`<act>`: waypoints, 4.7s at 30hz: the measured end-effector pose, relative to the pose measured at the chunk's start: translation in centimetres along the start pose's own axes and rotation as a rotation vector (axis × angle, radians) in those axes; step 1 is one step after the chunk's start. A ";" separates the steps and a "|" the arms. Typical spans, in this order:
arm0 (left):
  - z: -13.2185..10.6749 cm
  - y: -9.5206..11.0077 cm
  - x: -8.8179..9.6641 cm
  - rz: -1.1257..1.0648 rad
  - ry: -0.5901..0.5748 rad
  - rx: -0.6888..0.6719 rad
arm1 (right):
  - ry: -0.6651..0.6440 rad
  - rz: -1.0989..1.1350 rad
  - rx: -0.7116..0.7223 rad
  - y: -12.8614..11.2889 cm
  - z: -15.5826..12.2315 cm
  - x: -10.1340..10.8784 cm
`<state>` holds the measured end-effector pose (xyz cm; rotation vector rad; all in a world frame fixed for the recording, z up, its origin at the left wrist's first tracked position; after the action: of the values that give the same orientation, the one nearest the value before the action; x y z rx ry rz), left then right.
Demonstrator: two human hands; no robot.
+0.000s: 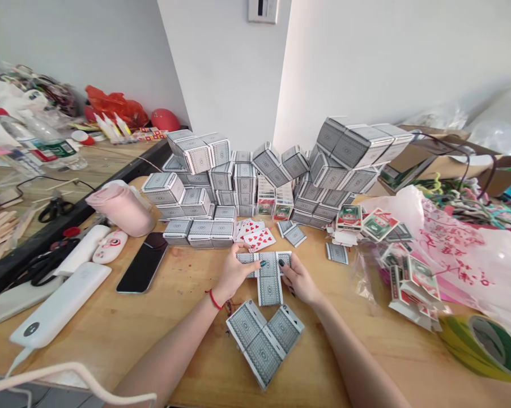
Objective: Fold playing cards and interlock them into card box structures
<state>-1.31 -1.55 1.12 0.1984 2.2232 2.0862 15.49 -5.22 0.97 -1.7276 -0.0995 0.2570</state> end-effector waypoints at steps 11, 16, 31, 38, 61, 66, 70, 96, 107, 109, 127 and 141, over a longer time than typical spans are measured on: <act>0.5 -0.1 0.1 -0.061 -0.030 0.059 | 0.071 -0.091 -0.056 1.0 0.4 2.3; 0.4 -0.1 0.1 -0.020 -0.024 0.036 | 0.086 -0.083 -0.057 1.0 0.5 2.2; 0.4 0.1 -0.1 0.028 -0.033 0.008 | 0.070 -0.117 -0.062 1.3 0.5 1.7; 0.5 0.1 -0.2 0.017 -0.082 0.015 | 0.008 -0.119 -0.119 1.2 0.6 1.7; 0.6 0.1 -0.3 0.099 -0.069 -0.043 | 0.049 -0.027 -0.066 1.1 0.6 1.2; 0.7 0.0 -0.3 0.112 -0.065 -0.070 | 0.044 0.000 -0.107 1.3 0.8 1.1; 0.7 0.0 -0.3 0.122 -0.065 -0.088 | -0.002 0.019 -0.143 1.2 0.9 1.3; -3.0 2.2 -0.8 0.773 -0.310 -1.076 | 0.059 0.369 0.153 -0.7 -0.1 2.0; -1.6 1.2 -0.3 0.084 -0.308 -0.393 | 0.223 0.455 0.083 0.5 1.1 2.0; -1.3 0.6 -0.6 -0.153 -0.379 -0.230 | 0.236 0.466 0.089 0.6 1.1 2.0; -0.3 -0.7 -2.7 -0.257 -0.065 0.162 | 0.591 -0.341 0.148 2.1 0.6 -0.3; -0.1 0.1 -1.8 -0.339 -0.160 0.222 | -0.059 0.657 0.031 0.0 1.2 -2.3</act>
<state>0.45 -1.88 1.18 -0.0004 2.2064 1.5964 12.96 -4.57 1.04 -1.6773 0.4350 0.7851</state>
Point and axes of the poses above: each hand's wrist, its own z-axis towards the middle knuckle, its own x-axis out of the back of the hand, y = z × x, the point moved 1 cm from there along z, towards the middle knuckle, and after that the axes turned 5 degrees about -y, right-handed, at the moved point
